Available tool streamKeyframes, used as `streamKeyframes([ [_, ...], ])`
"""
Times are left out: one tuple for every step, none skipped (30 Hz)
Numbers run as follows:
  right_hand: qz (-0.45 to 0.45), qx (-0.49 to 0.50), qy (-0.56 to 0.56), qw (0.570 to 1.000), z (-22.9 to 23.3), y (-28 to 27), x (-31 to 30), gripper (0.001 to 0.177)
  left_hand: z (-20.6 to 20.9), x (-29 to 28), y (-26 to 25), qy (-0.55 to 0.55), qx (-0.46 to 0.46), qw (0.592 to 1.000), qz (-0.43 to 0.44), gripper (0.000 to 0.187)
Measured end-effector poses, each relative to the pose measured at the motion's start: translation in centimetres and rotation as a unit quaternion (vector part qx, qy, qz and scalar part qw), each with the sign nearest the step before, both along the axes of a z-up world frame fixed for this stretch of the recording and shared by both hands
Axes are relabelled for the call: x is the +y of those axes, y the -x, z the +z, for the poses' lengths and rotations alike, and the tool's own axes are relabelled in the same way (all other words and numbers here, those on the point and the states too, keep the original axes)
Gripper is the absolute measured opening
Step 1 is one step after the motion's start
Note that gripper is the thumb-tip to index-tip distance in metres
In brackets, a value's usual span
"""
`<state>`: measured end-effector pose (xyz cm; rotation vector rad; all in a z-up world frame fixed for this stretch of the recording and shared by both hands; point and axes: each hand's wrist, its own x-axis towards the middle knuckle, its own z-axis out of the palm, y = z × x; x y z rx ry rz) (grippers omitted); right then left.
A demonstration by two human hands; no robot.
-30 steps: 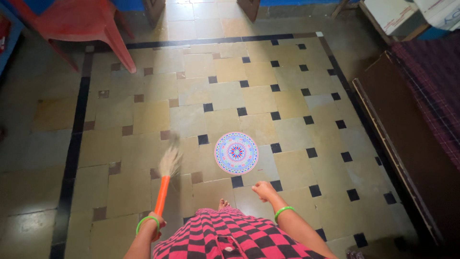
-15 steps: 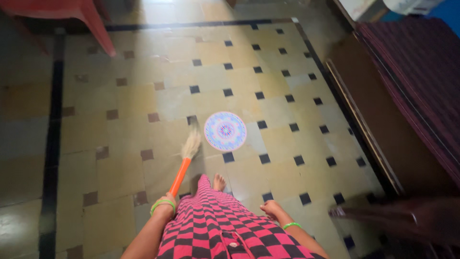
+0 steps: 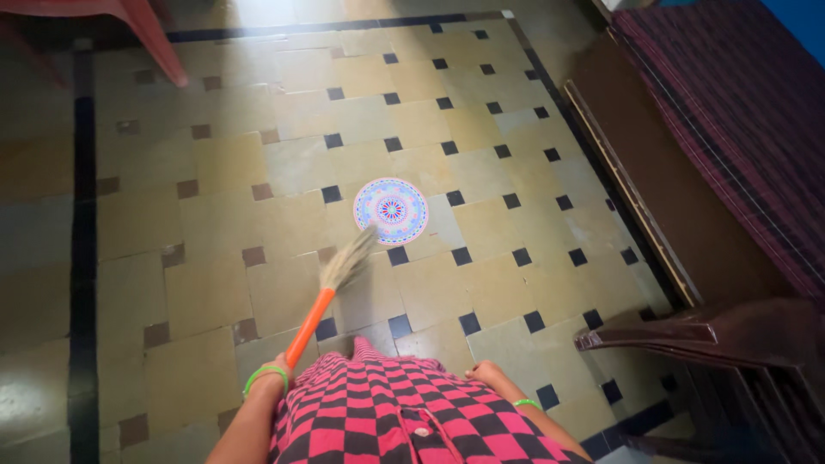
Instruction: The person sweeps the tiled and stone floors of a home using a handheld broom, moving through doorways and hallways.
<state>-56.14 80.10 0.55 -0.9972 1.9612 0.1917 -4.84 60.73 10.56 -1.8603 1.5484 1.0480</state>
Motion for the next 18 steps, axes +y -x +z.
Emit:
streamKeyframes([
  [-0.001,-0.002,0.000,1.000,0.4,0.2,-0.2,0.044,0.1,1.1,-0.5,0.006,-0.006,1.000,0.015,0.063],
  [-0.002,-0.005,-0.001,1.000,1.3,0.3,-0.7,0.043,0.1,2.2,-1.0,0.012,-0.012,0.999,0.030,0.064],
  [-0.004,-0.007,-0.003,1.000,2.6,0.3,-1.0,0.042,0.0,3.4,-1.3,0.013,-0.011,0.998,0.058,0.064],
  [-0.059,-0.057,0.001,0.997,4.3,0.3,-1.2,0.040,-0.1,4.7,-1.5,0.014,-0.010,0.996,0.085,0.063],
  [-0.115,-0.107,0.004,0.988,6.0,0.2,-1.3,0.038,0.1,6.0,-1.5,0.015,-0.008,0.994,0.111,0.062],
  [-0.171,-0.156,0.007,0.973,7.7,0.2,-1.4,0.036,0.3,7.3,-1.4,0.003,-0.008,0.990,0.144,0.059],
  [-0.153,-0.142,0.031,0.977,9.3,0.4,-1.3,0.034,0.6,8.6,-1.1,-0.010,-0.007,0.985,0.173,0.056],
  [-0.136,-0.127,0.055,0.981,10.5,0.6,-1.4,0.032,0.9,9.7,-0.7,-0.022,-0.005,0.979,0.201,0.053],
  [-0.119,-0.112,0.076,0.984,11.2,1.1,-0.6,0.030,0.9,10.9,-0.3,-0.039,0.015,0.966,0.256,0.047],
  [-0.133,-0.110,0.084,0.981,11.5,1.7,0.6,0.027,0.9,12.0,0.1,-0.055,0.035,0.949,0.309,0.041],
  [-0.146,-0.109,0.090,0.979,11.7,2.2,1.8,0.024,1.0,13.2,0.6,-0.072,0.053,0.928,0.363,0.036],
  [-0.158,-0.108,0.096,0.977,11.6,2.9,3.2,0.021,1.1,14.4,1.2,-0.067,0.036,0.930,0.361,0.035],
  [-0.123,-0.100,0.083,0.984,11.1,3.6,4.8,0.024,1.1,15.1,1.6,-0.059,0.019,0.931,0.361,0.035],
  [-0.087,-0.091,0.069,0.990,10.3,4.6,7.0,0.029,1.1,15.5,2.4,-0.050,0.002,0.931,0.360,0.035],
  [-0.050,-0.082,0.054,0.994,9.2,5.7,9.5,0.036,0.9,16.0,3.6,-0.036,-0.003,0.942,0.335,0.036],
  [-0.103,-0.088,0.016,0.991,7.6,6.8,12.0,0.036,0.7,16.4,4.9,-0.022,-0.007,0.951,0.309,0.037],
  [-0.155,-0.093,-0.028,0.983,5.6,7.6,15.2,0.036,0.3,17.5,5.8,-0.012,-0.016,0.959,0.284,0.038],
  [-0.180,-0.085,-0.067,0.978,3.4,8.6,18.1,0.039,-0.1,18.5,6.6,-0.002,-0.024,0.966,0.259,0.039],
])
